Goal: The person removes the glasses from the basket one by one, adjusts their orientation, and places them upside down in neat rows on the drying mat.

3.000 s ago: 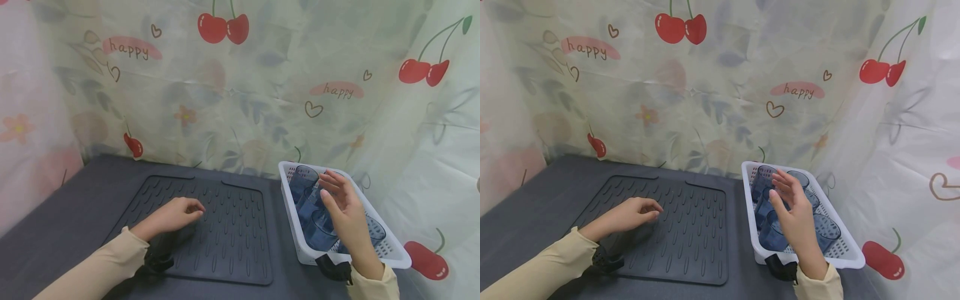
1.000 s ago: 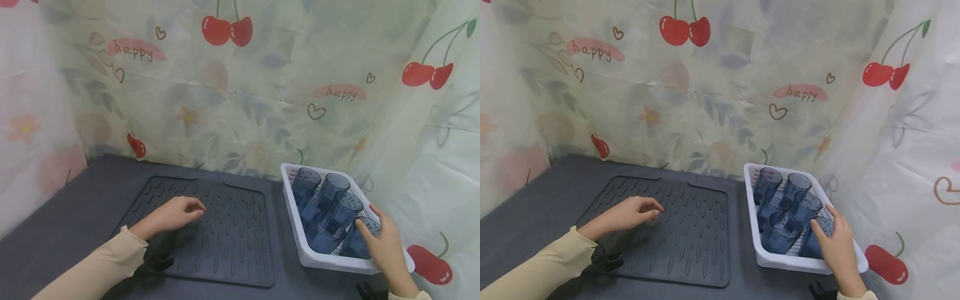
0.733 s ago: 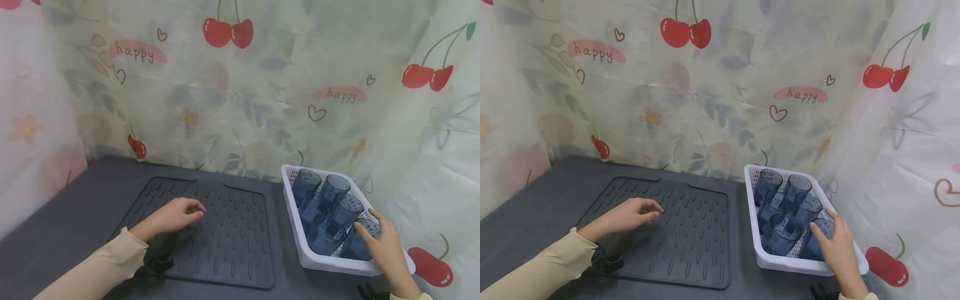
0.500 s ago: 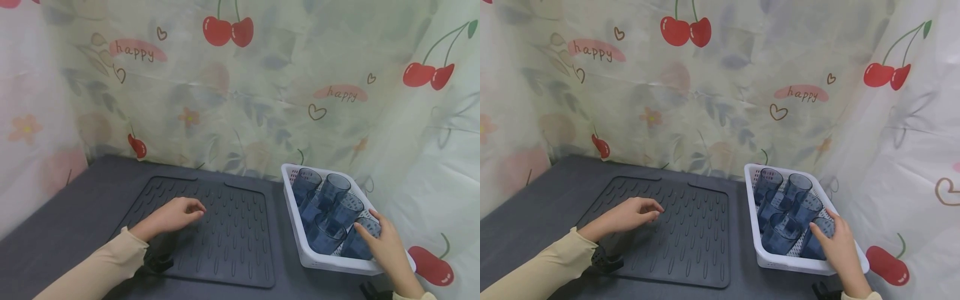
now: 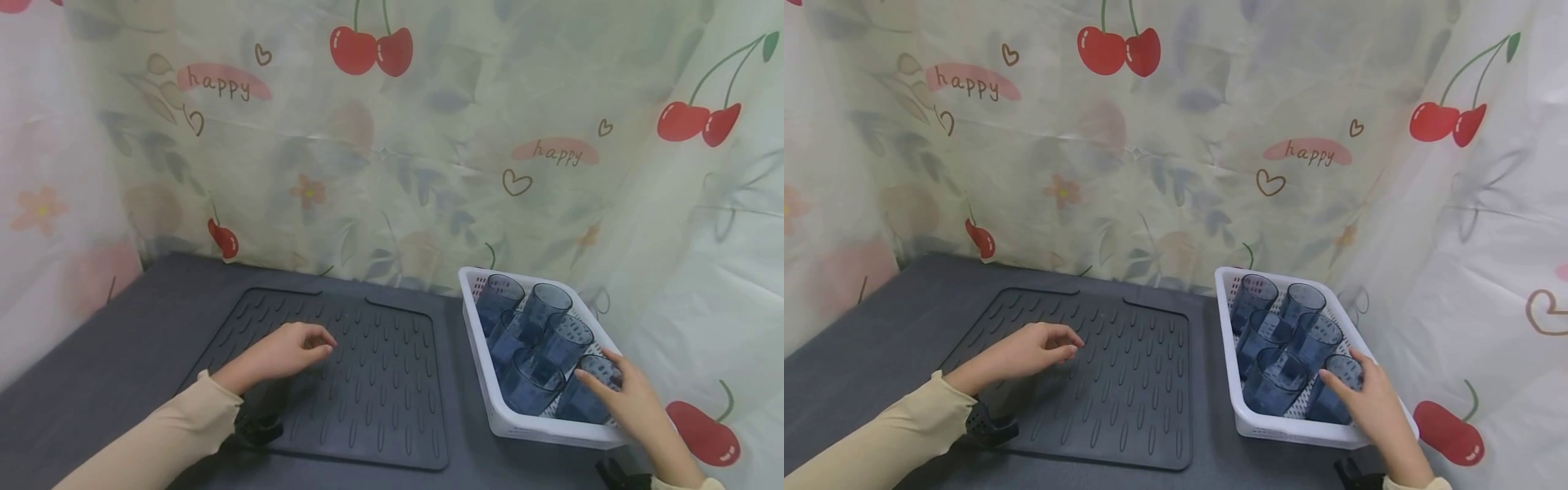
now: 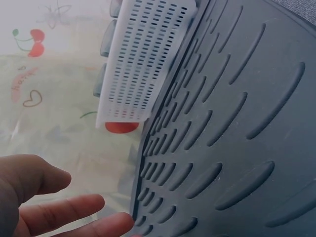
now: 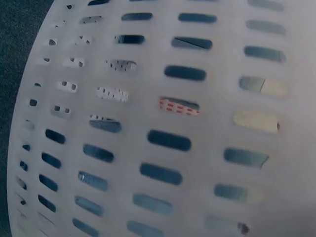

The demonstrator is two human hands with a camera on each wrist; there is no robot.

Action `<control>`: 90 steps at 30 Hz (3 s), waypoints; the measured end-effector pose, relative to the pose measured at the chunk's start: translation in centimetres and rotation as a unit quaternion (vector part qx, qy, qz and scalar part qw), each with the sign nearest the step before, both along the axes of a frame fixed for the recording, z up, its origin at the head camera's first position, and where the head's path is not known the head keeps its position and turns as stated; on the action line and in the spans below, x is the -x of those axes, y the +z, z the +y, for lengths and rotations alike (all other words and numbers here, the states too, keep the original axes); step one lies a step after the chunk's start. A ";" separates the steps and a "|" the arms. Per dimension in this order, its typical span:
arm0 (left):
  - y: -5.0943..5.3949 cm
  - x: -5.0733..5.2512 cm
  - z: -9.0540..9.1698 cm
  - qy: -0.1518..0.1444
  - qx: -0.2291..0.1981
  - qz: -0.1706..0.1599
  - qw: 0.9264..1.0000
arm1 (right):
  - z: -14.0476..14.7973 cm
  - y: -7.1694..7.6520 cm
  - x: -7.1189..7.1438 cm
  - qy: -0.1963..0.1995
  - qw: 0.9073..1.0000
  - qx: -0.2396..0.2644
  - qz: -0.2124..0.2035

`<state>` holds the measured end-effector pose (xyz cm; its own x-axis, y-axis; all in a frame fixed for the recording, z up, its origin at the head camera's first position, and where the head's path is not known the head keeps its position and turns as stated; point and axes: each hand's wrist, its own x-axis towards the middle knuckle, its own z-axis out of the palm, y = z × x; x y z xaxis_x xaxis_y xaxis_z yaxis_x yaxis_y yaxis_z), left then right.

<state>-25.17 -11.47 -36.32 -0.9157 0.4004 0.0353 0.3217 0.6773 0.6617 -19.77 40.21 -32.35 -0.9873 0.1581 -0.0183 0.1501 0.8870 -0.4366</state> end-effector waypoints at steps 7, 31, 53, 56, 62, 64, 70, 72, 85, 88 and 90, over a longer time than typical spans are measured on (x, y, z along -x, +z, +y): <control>0.0 0.2 -0.2 -0.002 -0.001 -0.001 1.000 | 0.3 0.1 0.2 -0.013 0.999 -0.011 -0.028; -0.3 0.0 -0.5 0.001 -0.002 0.001 1.000 | 0.9 0.3 0.4 -0.014 0.999 -0.016 -0.048; -0.6 -0.3 -0.9 -0.052 -0.024 -0.025 0.998 | 1.1 0.3 0.3 -0.030 0.999 -0.007 -0.026; -0.5 -0.3 -0.9 -0.054 -0.026 -0.027 0.998 | 1.0 0.4 0.3 -0.036 0.999 -0.004 -0.030; -0.4 -0.3 -1.0 -0.059 -0.026 -0.026 0.998 | 1.0 1.0 0.0 -0.042 0.998 -0.001 -0.036; -0.4 -0.3 -1.0 -0.060 -0.027 -0.026 0.997 | 1.0 1.2 -0.1 -0.041 0.999 0.001 -0.033; -0.2 -0.2 -1.1 -0.059 -0.027 -0.028 0.997 | 1.1 1.8 -0.3 -0.052 0.998 0.010 -0.028; -0.2 -0.2 -1.1 -0.060 -0.028 -0.029 0.997 | 1.0 2.1 -0.4 -0.060 0.998 0.014 -0.024; -0.1 -0.4 -1.3 -0.056 -0.030 -0.015 0.998 | 0.4 3.7 -1.0 -0.151 0.987 0.045 0.028; -0.1 -0.5 -1.3 -0.056 -0.032 -0.013 0.998 | 0.2 4.1 -1.3 -0.158 0.984 0.061 0.053; -0.1 -0.5 -1.3 -0.057 -0.033 -0.012 0.998 | 0.0 4.3 -1.6 -0.159 0.983 0.068 0.065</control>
